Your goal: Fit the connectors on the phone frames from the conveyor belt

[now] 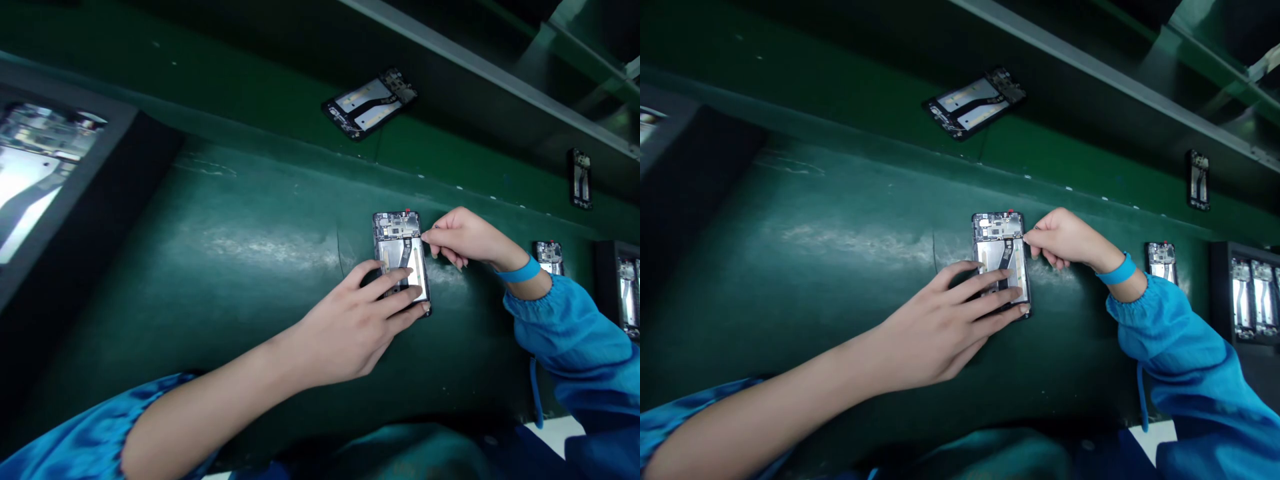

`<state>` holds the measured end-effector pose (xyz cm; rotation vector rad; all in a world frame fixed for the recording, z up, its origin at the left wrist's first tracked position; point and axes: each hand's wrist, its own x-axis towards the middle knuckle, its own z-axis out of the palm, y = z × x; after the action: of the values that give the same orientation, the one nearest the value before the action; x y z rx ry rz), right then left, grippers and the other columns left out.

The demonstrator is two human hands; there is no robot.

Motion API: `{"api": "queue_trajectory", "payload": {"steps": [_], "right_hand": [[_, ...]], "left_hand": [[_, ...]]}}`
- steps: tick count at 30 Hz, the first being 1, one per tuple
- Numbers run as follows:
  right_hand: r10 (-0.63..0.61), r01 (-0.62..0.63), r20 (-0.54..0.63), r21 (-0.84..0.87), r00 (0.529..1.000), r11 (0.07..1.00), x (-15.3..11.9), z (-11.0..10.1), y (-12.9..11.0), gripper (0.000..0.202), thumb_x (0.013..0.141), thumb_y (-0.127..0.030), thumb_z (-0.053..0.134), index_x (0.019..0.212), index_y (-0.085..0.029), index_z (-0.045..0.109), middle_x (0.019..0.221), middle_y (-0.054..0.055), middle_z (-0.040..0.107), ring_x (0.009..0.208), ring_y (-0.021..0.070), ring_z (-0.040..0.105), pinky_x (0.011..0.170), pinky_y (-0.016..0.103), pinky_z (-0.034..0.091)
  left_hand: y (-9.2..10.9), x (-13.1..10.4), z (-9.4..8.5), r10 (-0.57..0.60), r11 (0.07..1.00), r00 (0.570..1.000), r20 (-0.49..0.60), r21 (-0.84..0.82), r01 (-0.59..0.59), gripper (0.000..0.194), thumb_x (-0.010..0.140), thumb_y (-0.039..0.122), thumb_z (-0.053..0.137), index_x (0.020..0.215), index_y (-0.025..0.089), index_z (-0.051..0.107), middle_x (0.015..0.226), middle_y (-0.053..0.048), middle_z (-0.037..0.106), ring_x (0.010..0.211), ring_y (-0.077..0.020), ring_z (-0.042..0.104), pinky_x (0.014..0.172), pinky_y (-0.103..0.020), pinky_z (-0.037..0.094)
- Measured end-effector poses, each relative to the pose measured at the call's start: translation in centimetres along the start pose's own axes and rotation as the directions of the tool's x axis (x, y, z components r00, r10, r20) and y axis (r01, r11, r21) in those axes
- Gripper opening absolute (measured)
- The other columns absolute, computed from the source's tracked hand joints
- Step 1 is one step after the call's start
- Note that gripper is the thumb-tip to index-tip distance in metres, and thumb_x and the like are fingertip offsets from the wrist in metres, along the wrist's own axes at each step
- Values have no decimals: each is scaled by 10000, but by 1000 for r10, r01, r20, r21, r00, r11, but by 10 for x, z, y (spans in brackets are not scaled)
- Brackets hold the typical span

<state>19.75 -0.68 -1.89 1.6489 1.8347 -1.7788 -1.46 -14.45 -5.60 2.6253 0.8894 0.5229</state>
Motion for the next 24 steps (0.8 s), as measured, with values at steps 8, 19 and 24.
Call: {"api": "queue_trajectory", "payload": {"steps": [8, 19, 24], "right_hand": [[-7, 7, 1, -3, 1000, 1000, 2, 0, 1, 297, 879, -248, 640, 594, -167, 629, 389, -32, 548, 303, 77, 483, 317, 154, 380], [11, -11, -20, -7, 1000, 1000, -3, 5, 0, 301, 883, -165, 585, 582, -167, 611, 390, -37, 551, 311, 78, 496, 325, 148, 384], [17, -17, -16, -20, 1000, 1000, -11, 10, 3, 295, 880, -163, 593, 586, -162, 619, 411, -30, 571, 330, 71, 511, 359, 144, 413]], "left_hand": [[0, 1, -1, -2, 1000, 1000, 14, 1, 2, 450, 930, 274, 595, 1379, 263, 626, 1346, -13, 683, 1315, -317, 514, 1125, -515, 261], [1, 0, 0, -7, 1000, 1000, 15, -7, 7, 445, 941, 274, 577, 1384, 266, 621, 1363, -2, 674, 1326, -310, 507, 1132, -509, 267], [1, -1, 1, -6, 1000, 1000, 27, -18, 6, 441, 944, 273, 574, 1382, 272, 620, 1364, -3, 674, 1335, -306, 505, 1144, -506, 265]]}}
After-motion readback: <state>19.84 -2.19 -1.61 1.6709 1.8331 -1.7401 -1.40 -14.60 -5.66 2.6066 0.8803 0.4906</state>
